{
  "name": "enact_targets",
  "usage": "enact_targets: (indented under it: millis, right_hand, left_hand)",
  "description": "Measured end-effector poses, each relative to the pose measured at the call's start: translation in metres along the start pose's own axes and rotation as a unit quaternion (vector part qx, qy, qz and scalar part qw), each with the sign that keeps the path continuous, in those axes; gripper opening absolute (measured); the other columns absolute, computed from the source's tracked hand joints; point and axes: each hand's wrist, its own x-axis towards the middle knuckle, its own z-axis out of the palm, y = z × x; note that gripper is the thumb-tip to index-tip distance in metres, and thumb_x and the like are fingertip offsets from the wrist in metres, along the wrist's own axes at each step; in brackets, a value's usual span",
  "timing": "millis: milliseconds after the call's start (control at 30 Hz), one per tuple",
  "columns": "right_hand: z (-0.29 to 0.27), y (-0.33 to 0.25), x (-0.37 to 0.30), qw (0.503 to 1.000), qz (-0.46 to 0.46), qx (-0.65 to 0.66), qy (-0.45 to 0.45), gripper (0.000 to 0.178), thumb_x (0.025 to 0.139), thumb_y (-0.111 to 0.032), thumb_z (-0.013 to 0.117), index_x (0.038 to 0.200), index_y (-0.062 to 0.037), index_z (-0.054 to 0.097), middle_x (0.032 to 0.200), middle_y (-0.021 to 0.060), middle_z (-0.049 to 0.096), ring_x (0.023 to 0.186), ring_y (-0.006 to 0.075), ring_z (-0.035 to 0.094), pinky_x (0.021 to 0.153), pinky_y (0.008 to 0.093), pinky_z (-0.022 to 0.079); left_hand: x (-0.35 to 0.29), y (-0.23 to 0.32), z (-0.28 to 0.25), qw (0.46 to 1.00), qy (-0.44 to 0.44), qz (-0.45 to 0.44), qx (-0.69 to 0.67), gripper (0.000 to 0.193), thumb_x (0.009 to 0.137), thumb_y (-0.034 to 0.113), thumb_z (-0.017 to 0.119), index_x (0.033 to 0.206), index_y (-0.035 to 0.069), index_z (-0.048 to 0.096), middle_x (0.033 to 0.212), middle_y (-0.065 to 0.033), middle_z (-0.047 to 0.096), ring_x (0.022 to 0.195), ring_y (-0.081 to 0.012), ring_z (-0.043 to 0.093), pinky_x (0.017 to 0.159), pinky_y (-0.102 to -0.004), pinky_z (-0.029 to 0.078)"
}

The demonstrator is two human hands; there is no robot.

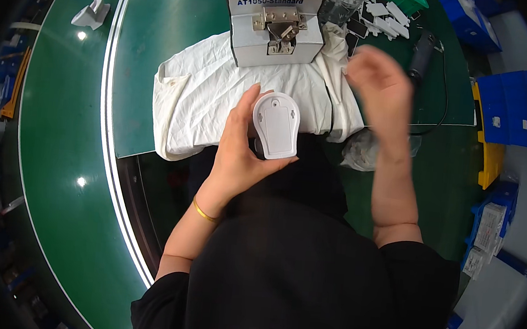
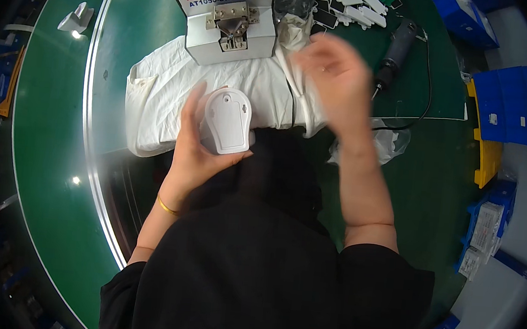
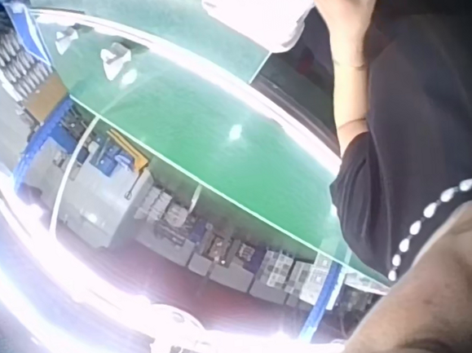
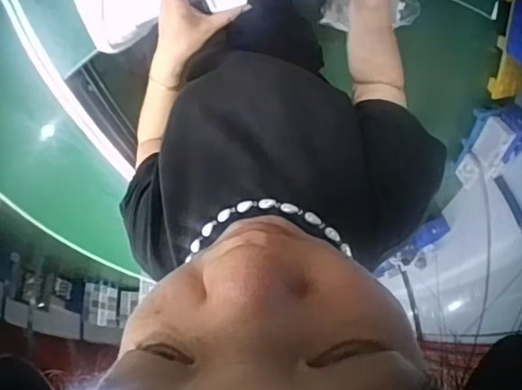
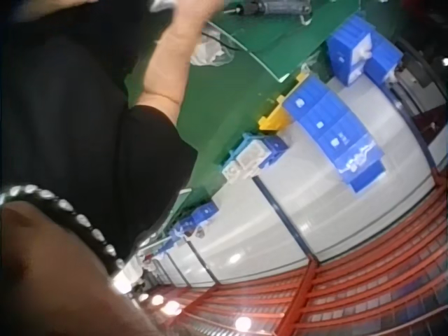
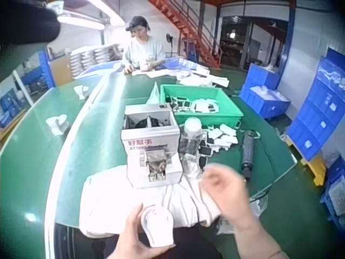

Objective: Assembling white plastic electronic housings by inserting internal parts and securing them with an electric screwdriver.

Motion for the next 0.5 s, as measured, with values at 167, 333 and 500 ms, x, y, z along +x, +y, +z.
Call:
enact_targets:
  millis: [167,333,500]
  right_hand:
    - [-0.111,0.033,0.087,0.765,0.027,-0.576,0.287,0.076,0.072,-0.050,0.082,0.123,0.0021,0.062,0.104,0.0160,0.069,0.100,0.0241,0.066,0.088,0.0337,0.052]
    - [-0.153,0.043,0.113,0.791,0.151,-0.547,0.229,0.072,0.068,-0.052,0.082,0.110,0.0052,0.066,0.091,0.0165,0.069,0.085,0.0273,0.068,0.076,0.0357,0.053]
    - [-0.156,0.060,0.114,0.932,0.211,-0.225,0.191,0.046,0.071,-0.035,0.082,0.091,0.0027,0.066,0.076,0.0094,0.063,0.060,0.0179,0.059,0.053,0.0345,0.047]
  left_hand:
    - [0.001,-0.003,0.000,0.998,-0.007,0.017,0.060,0.114,0.057,0.012,0.094,0.149,0.004,0.027,0.141,-0.0177,0.048,0.127,-0.0324,0.052,0.107,-0.0417,0.042]
    - [0.005,-0.005,0.000,0.993,0.001,0.077,0.091,0.093,0.054,0.012,0.091,0.137,0.008,0.050,0.136,-0.0161,0.053,0.123,-0.0369,0.052,0.101,-0.0431,0.045]
    - [0.005,-0.002,-0.002,0.990,-0.012,0.076,0.122,0.075,0.055,0.011,0.089,0.125,0.014,0.063,0.135,-0.0174,0.053,0.124,-0.0381,0.051,0.102,-0.0440,0.045]
